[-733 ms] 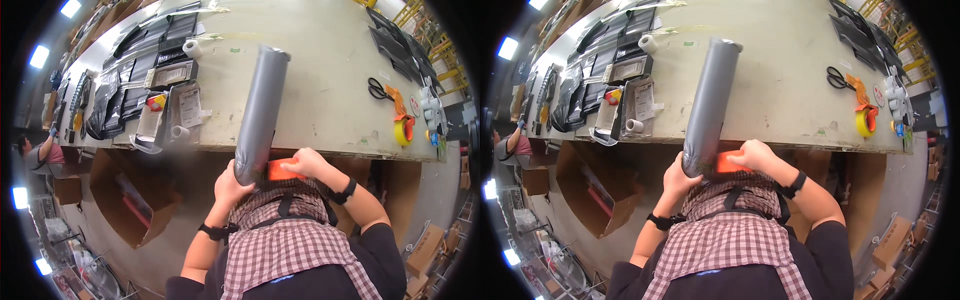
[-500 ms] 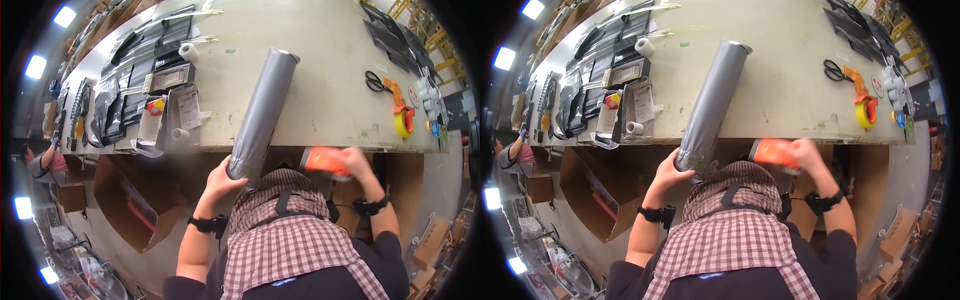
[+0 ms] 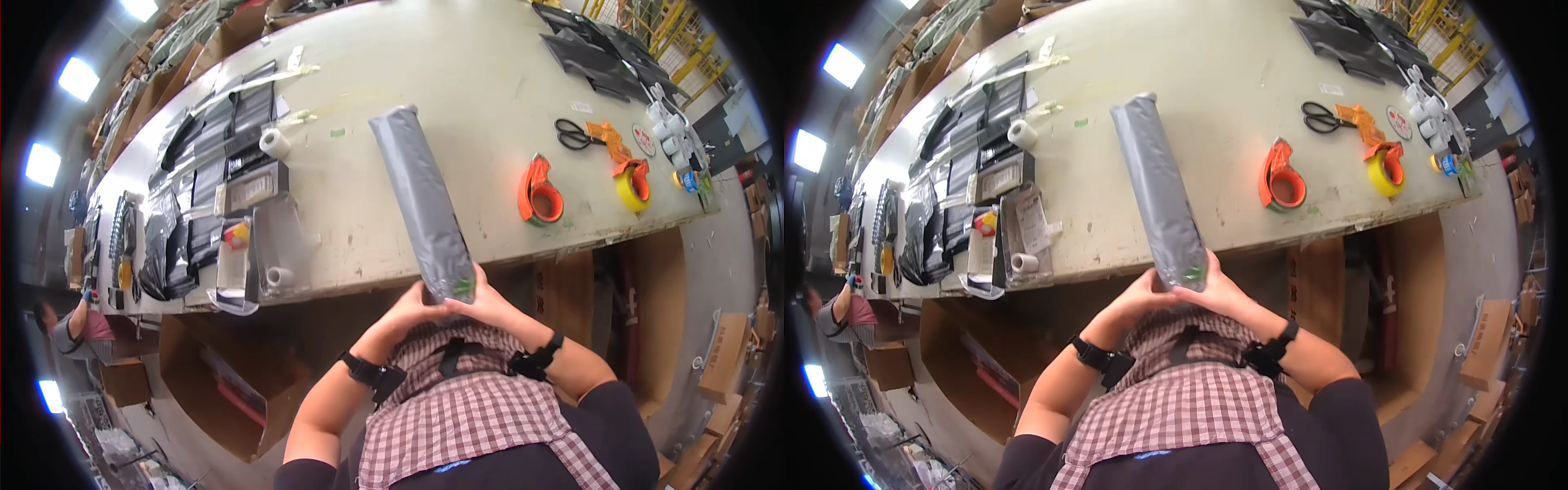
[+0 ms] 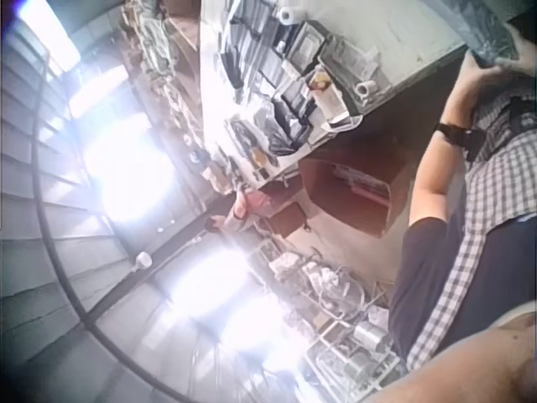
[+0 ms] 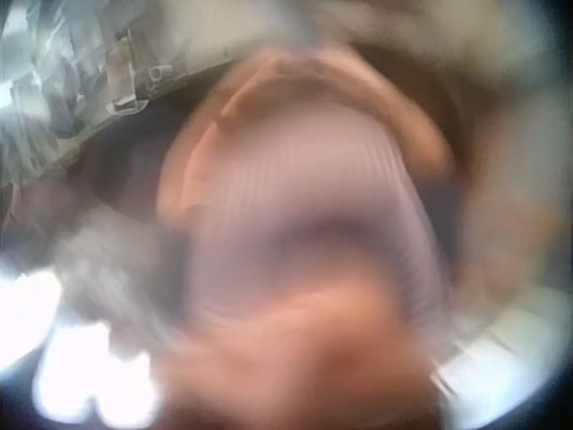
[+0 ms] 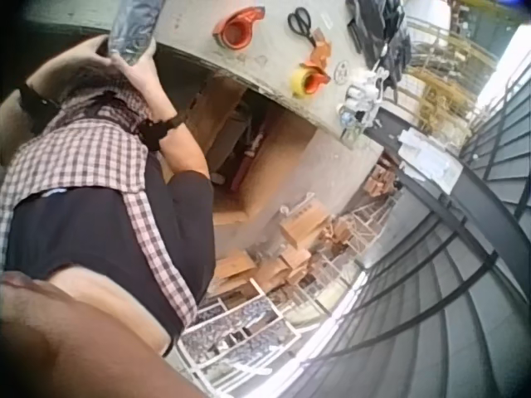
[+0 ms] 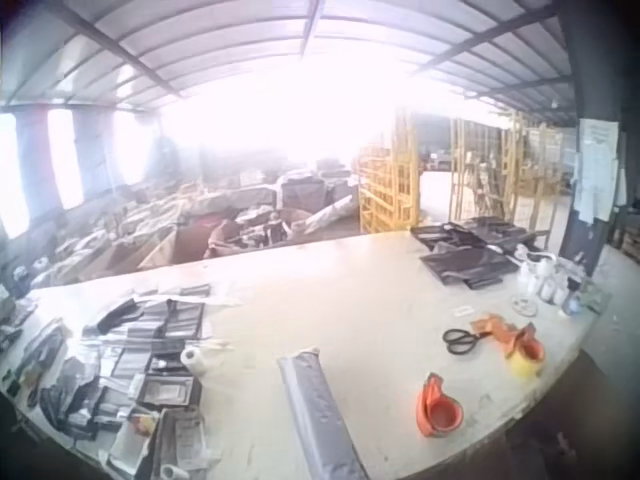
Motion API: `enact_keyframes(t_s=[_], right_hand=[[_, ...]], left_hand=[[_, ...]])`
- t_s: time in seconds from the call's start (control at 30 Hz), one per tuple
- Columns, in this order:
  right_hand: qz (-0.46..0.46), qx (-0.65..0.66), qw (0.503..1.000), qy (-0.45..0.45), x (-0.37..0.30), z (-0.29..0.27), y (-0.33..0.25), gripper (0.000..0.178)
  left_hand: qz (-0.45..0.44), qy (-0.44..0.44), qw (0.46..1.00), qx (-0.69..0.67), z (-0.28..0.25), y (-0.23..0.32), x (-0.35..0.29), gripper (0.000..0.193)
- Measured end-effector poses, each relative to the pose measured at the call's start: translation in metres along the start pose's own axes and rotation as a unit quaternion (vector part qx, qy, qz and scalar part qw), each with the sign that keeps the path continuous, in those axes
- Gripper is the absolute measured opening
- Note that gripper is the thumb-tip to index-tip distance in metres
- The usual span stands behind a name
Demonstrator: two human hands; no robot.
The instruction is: The person takes a textured mat from a box, rolls it tightly by hand on a workbench, wraps it in clear plastic sheeting, inserts it into a long grey mailing envelope, attaches a printed label, and seals the package using a tape dispenser.
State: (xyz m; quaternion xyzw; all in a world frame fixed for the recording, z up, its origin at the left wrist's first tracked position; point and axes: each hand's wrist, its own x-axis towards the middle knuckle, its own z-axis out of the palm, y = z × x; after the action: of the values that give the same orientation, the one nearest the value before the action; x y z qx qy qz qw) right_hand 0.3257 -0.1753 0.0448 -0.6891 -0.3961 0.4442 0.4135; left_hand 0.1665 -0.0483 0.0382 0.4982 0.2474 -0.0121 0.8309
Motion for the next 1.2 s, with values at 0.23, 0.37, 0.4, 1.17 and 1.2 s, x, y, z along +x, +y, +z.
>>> enact_keyframes(t_s=[0.23,0.37,0.4,1.17,1.2], right_hand=[[0.228,0.279,0.916,-0.175,-0.058,-0.124,-0.077,0.085],[0.275,0.314,0.897,-0.142,-0.078,-0.144,-0.042,0.086],[0.278,0.309,0.902,-0.119,-0.072,-0.144,-0.032,0.085],[-0.137,-0.561,0.788,0.213,0.085,-0.116,0.018,0.047],[-0.126,-0.584,0.767,0.233,0.075,-0.111,0.027,0.045]], left_hand=[[-0.090,-0.140,0.979,-0.120,0.000,0.061,0.034,0.078],[-0.068,-0.153,0.941,-0.294,0.009,0.063,0.106,0.081],[-0.082,-0.124,0.943,-0.297,0.014,0.065,0.116,0.082],[0.185,0.182,0.839,0.478,-0.067,-0.006,-0.018,0.067],[0.158,0.164,0.833,0.504,-0.065,-0.010,-0.019,0.074]])
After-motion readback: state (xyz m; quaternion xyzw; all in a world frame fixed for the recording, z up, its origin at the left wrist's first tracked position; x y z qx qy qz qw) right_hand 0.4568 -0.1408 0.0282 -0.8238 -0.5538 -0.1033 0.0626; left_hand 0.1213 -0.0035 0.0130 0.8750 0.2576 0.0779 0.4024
